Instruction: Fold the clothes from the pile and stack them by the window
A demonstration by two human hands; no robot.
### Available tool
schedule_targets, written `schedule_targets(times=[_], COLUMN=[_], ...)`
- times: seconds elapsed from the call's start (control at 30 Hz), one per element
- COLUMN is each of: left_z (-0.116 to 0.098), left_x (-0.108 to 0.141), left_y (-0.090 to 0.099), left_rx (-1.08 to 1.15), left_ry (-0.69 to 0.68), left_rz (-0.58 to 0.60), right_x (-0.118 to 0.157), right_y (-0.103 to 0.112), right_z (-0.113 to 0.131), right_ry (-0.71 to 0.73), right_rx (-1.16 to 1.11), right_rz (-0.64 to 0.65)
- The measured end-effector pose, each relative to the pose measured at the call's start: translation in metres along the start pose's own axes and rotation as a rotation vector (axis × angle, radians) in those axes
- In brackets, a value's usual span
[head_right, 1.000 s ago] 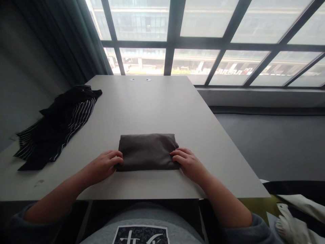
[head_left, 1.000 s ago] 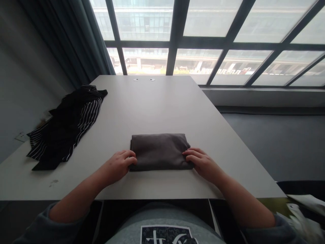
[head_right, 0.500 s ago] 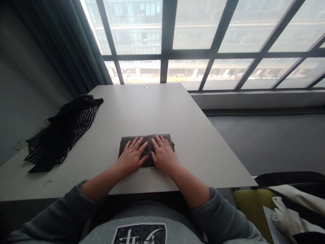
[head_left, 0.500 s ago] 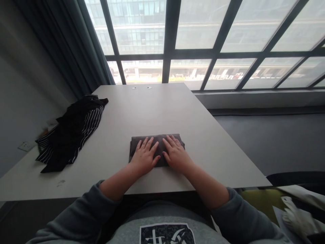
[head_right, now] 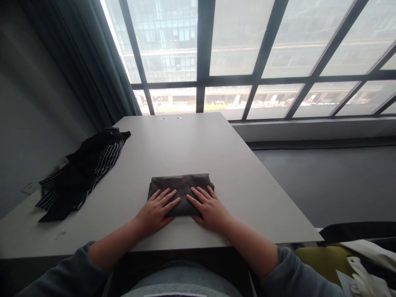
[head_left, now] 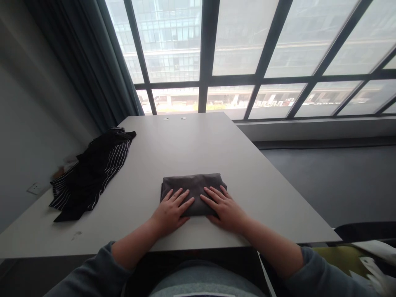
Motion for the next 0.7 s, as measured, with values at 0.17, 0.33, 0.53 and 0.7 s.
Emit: schedule_targets(times=[0.17, 0.33, 0.53, 0.7], left_z=[0.006, 0.011, 0.013, 0.022], left_x=[0.012, 0.007, 0.006, -0.006], left_y=[0.002, -0.001, -0.003, -0.008], left_rx=[-0.022, -0.017, -0.014, -0.046], left_ry=[-0.039, -0.041, -0.057, -0.079], left_rz=[-0.053, -0.054, -0.057, -0.031], right_x=[0.014, 0.006, 0.001, -0.007], right_y=[0.0, -0.001, 0.002, 0.004], right_z=[-0.019, -0.025, -0.032, -0.042], right_ry=[-0.041, -0.005, 0.049, 0.082], right_rx=[0.001, -0.044, -0.06, -0.084], right_rz=[-0.059, -0.02, -0.012, -0.036])
Point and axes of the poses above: each hand's wrist, its own x-axis away from the middle knuckle, its own y-axis out of the back of the hand, z = x × y, the point moved 9 cm from there along -x, towards the middle knuckle, and after that the axes turned 13 degrees about -x, right-handed, at the moved point
